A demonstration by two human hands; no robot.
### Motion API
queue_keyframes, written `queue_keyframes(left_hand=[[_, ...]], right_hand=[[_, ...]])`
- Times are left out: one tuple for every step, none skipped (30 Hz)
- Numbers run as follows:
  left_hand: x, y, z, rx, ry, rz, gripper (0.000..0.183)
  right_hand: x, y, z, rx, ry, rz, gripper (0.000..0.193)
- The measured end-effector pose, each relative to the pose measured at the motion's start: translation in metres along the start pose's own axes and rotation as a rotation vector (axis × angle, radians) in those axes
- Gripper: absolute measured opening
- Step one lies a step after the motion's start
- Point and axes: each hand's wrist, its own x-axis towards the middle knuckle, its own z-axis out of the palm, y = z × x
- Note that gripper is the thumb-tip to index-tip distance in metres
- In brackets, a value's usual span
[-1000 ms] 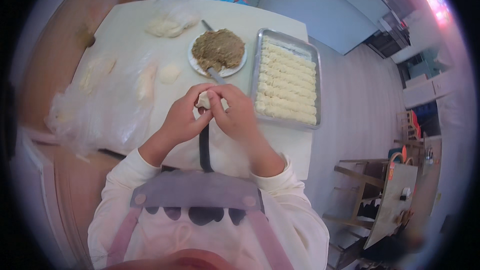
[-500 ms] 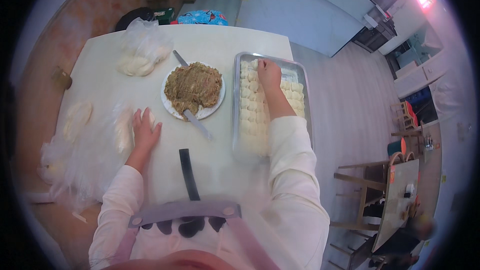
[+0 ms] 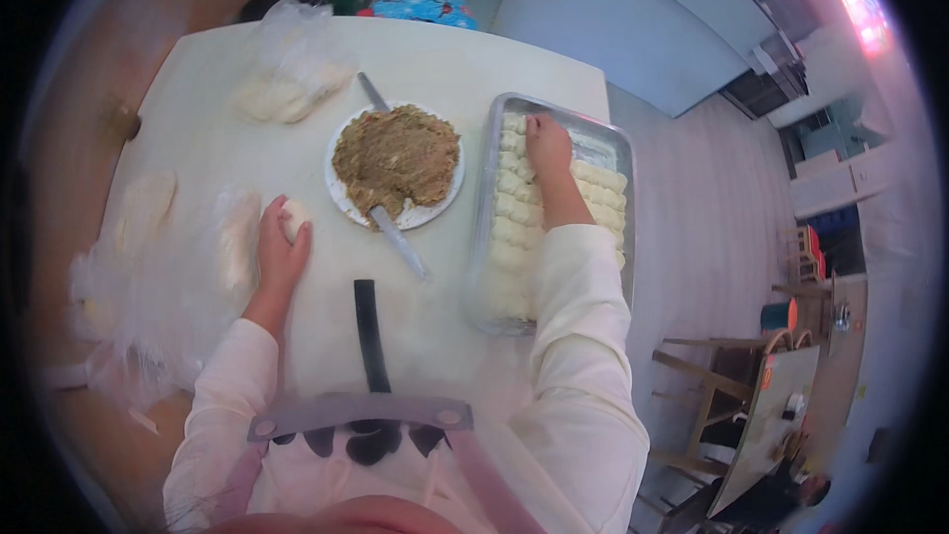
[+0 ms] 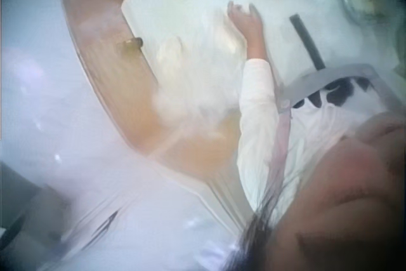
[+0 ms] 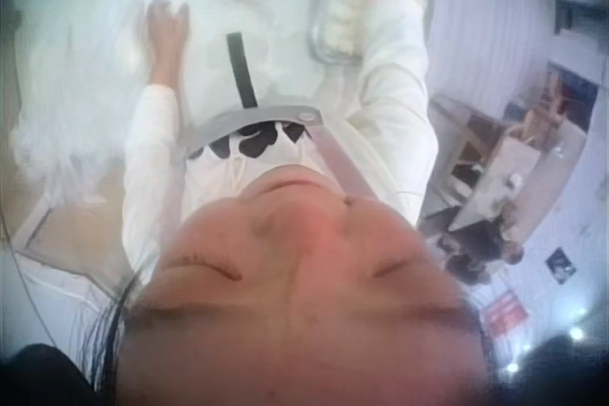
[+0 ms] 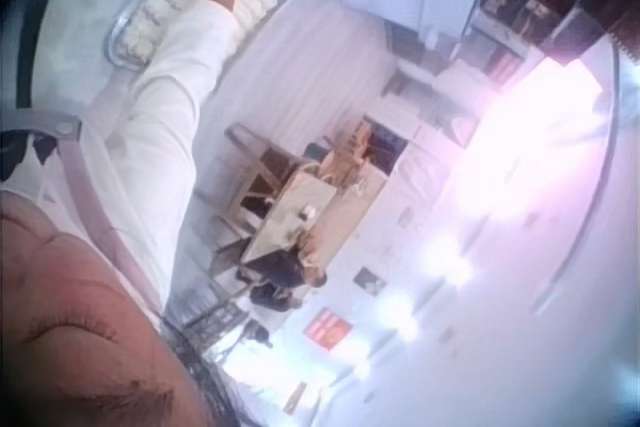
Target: The person repeatedly scoops filling onto small dough discs, folds and seals them into dumplings, and places them on a metal tray. The process continues with consistent hand motions and placement of finished dumplings in rows.
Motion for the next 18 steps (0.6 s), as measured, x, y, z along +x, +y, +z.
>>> queue_keyframes(left_hand=[[-0.001,-0.010,0.001,0.085,0.055,0.126,0.034],[0.000,-0.027,0.008,0.175,0.107,0.248,0.028],[0.003,-0.036,0.011,0.262,0.145,0.375,0.022],[0.002,-0.034,0.010,0.261,0.156,0.382,0.018],[0.000,-0.028,0.008,0.269,0.173,0.384,0.015],[-0.002,-0.023,0.004,0.291,0.179,0.379,0.013],[0.002,-0.015,0.005,0.288,0.178,0.403,0.012],[0.001,-0.014,0.004,0.285,0.184,0.391,0.012],[-0.001,-0.015,0.004,0.277,0.186,0.380,0.012],[-0.005,-0.019,0.003,0.267,0.189,0.369,0.013],[-0.010,-0.024,0.000,0.191,0.210,0.281,0.013],[-0.011,-0.027,0.000,0.103,0.226,0.206,0.013],[-0.012,-0.028,0.001,0.015,0.239,0.133,0.014],[-0.013,-0.024,-0.001,-0.095,0.298,-0.010,0.015],[-0.013,-0.017,-0.005,-0.206,0.352,-0.152,0.016],[-0.014,-0.013,-0.008,-0.315,0.407,-0.297,0.017],[-0.014,-0.016,-0.009,-0.473,0.474,-0.365,0.018],[-0.013,-0.024,-0.009,-0.631,0.540,-0.434,0.019]], right_hand=[[0.000,-0.003,0.004,-0.028,-0.030,-0.018,0.031],[0.002,-0.004,0.004,-0.056,-0.060,-0.039,0.032],[0.005,0.015,0.010,-0.039,-0.011,-0.080,0.034],[0.003,0.017,0.009,-0.072,-0.054,-0.063,0.035],[-0.002,0.007,0.006,-0.031,-0.067,-0.030,0.035],[-0.008,-0.008,-0.002,-0.024,-0.072,-0.009,0.032],[-0.007,0.004,-0.007,0.036,-0.001,-0.077,0.030],[-0.009,0.006,-0.009,0.033,0.078,-0.201,0.025],[-0.016,-0.002,-0.011,0.049,0.089,-0.272,0.024],[-0.024,-0.014,-0.017,0.064,0.101,-0.344,0.023],[-0.034,-0.027,-0.023,0.079,0.114,-0.411,0.022],[-0.047,-0.036,-0.031,0.121,0.085,-0.435,0.021],[-0.062,-0.047,-0.036,0.163,0.056,-0.455,0.020],[-0.078,-0.058,-0.042,0.204,0.029,-0.474,0.019],[-0.096,-0.071,-0.050,0.230,-0.010,-0.475,0.018],[-0.115,-0.083,-0.056,0.259,-0.051,-0.478,0.018],[-0.132,-0.092,-0.061,0.257,-0.083,-0.485,0.018],[-0.149,-0.102,-0.065,0.256,-0.117,-0.491,0.019]])
